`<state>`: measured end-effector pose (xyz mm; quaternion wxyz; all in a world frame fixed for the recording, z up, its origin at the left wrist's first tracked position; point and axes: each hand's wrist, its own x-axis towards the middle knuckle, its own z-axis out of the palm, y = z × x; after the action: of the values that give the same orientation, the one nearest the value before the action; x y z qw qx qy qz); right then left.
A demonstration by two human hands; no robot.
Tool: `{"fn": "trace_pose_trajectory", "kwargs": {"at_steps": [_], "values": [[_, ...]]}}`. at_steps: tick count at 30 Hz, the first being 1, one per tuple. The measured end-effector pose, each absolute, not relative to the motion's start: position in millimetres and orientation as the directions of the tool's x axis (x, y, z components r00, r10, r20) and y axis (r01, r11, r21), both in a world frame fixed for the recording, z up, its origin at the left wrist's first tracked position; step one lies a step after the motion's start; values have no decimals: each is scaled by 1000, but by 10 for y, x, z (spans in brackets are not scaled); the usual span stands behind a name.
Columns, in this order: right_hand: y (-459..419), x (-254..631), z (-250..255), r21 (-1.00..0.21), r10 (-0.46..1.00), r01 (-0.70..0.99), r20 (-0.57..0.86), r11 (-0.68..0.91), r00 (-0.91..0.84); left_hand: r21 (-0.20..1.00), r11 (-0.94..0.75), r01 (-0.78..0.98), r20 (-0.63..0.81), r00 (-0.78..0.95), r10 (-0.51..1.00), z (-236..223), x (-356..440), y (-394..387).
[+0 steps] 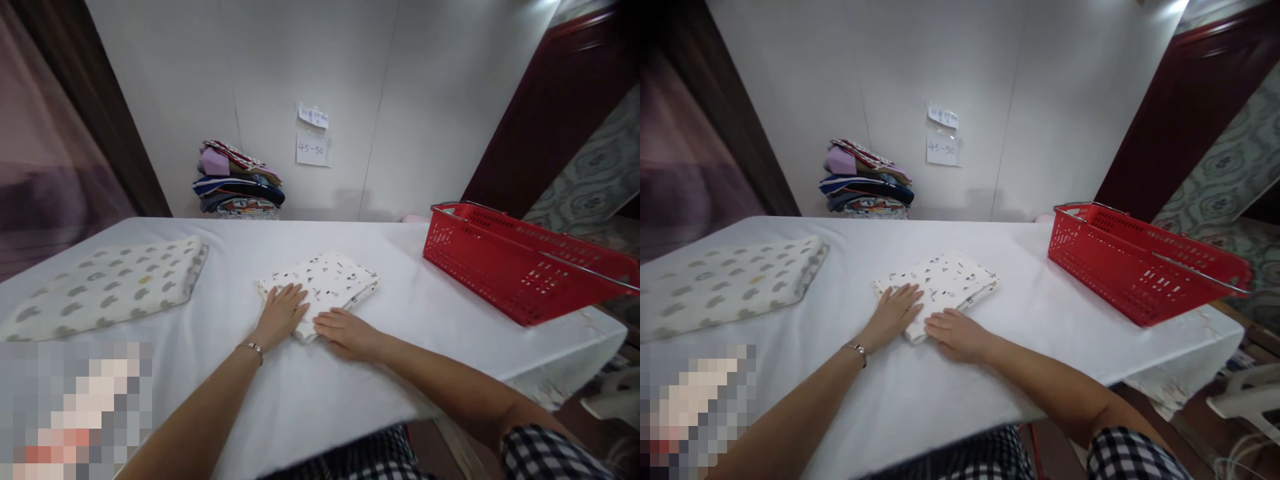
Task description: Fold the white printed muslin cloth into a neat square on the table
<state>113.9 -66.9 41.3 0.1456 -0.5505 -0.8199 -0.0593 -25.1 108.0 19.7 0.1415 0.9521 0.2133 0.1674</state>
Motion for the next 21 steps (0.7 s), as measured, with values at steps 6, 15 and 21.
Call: {"fn": "trace_pose_trajectory", "kwargs": {"at_steps": [6, 15, 21], "values": [[-663, 1902, 428, -222, 934, 975, 350, 14, 66, 344, -866, 364, 209, 869, 448, 297, -258, 1080], [-530, 2324, 435, -644, 845, 700, 151, -310, 513, 345, -862, 372, 199, 868, 455, 304, -267, 1052], [-257, 2707, 519, -678, 710, 527, 10, -513, 704, 513, -620, 594, 333, 528, 781, 320, -294, 1231]]}}
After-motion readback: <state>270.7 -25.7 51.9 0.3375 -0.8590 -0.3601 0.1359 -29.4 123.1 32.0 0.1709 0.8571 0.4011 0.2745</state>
